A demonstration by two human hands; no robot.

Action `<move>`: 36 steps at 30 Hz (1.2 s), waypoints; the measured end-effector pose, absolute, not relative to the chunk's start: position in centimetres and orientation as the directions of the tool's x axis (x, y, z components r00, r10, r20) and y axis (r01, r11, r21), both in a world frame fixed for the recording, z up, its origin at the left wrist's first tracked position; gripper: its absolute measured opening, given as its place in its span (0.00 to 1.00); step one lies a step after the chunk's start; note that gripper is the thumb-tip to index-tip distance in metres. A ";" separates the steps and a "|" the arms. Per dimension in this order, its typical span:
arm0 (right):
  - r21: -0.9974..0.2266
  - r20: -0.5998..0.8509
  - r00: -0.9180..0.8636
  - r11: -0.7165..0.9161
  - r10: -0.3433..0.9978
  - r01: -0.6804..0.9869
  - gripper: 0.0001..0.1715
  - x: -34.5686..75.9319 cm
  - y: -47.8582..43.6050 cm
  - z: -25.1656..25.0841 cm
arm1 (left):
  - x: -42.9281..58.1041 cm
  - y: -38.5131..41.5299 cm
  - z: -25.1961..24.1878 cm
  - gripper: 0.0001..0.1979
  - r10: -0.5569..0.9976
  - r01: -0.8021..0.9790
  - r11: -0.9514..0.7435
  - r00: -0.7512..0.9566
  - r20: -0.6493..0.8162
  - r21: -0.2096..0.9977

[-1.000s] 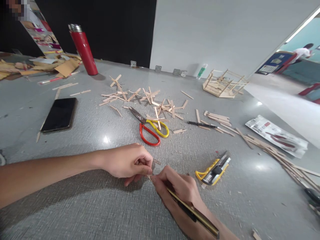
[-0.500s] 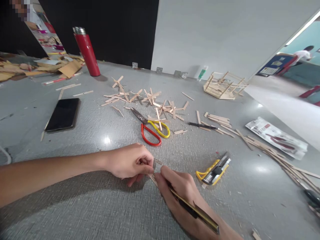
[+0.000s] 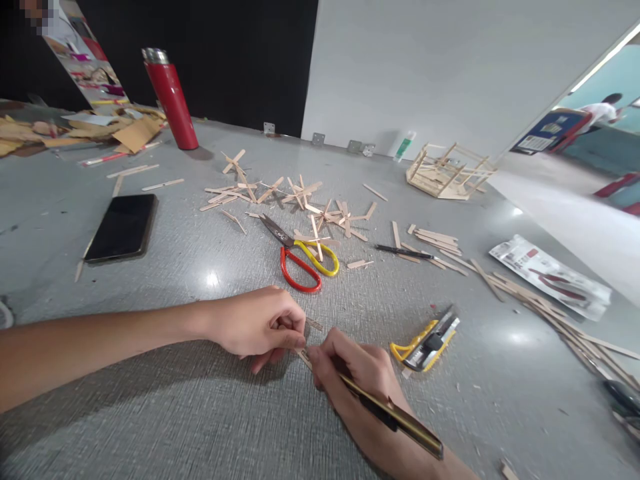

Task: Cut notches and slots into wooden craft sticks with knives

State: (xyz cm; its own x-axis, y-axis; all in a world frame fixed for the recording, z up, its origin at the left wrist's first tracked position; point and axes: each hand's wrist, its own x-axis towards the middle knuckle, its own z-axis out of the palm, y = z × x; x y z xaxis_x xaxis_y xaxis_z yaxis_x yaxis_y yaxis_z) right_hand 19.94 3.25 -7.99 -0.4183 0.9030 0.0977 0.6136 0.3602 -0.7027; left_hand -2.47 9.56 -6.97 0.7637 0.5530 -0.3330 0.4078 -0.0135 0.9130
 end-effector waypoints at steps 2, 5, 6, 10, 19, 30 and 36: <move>-0.704 0.105 -0.435 0.376 0.894 0.603 0.25 20.0 3.2 -8.1 | -2.5 9.5 -6.9 0.15 0.559 0.409 -0.025 0.762 -0.327 0.912; -0.683 0.120 -0.478 0.422 0.870 0.596 0.25 20.0 3.3 -8.0 | -2.4 9.5 -6.7 0.14 0.562 0.409 -0.037 0.763 -0.320 0.912; -0.671 0.121 -0.498 0.440 0.859 0.596 0.24 20.0 3.4 -7.9 | -2.4 9.6 -6.7 0.14 0.560 0.409 -0.037 0.764 -0.320 0.912; -0.594 0.134 -0.580 0.533 0.804 0.603 0.23 20.0 3.6 -7.4 | -2.3 9.6 -6.5 0.13 0.562 0.409 -0.030 0.762 -0.323 0.912; -0.713 0.059 -0.439 0.346 0.896 0.610 0.28 20.5 3.2 -7.8 | -2.4 9.8 -7.1 0.14 0.531 0.380 0.023 0.779 -0.333 0.925; -0.753 0.107 -0.366 0.316 0.924 0.578 0.26 20.4 3.0 -7.9 | -2.4 9.6 -6.8 0.14 0.542 0.379 0.015 0.775 -0.326 0.925; -0.735 0.062 -0.418 0.325 0.906 0.595 0.25 20.3 3.3 -8.1 | -2.4 9.8 -7.0 0.14 0.531 0.378 0.005 0.784 -0.323 0.926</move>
State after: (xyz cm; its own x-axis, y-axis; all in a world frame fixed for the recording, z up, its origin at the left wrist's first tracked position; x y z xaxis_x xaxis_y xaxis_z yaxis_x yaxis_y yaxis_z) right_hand 20.32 3.25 -8.07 -0.4179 0.9063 0.0622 0.5954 0.3250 -0.7348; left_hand -2.44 9.75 -6.98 0.7835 0.5311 -0.3226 0.3778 0.0051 0.9259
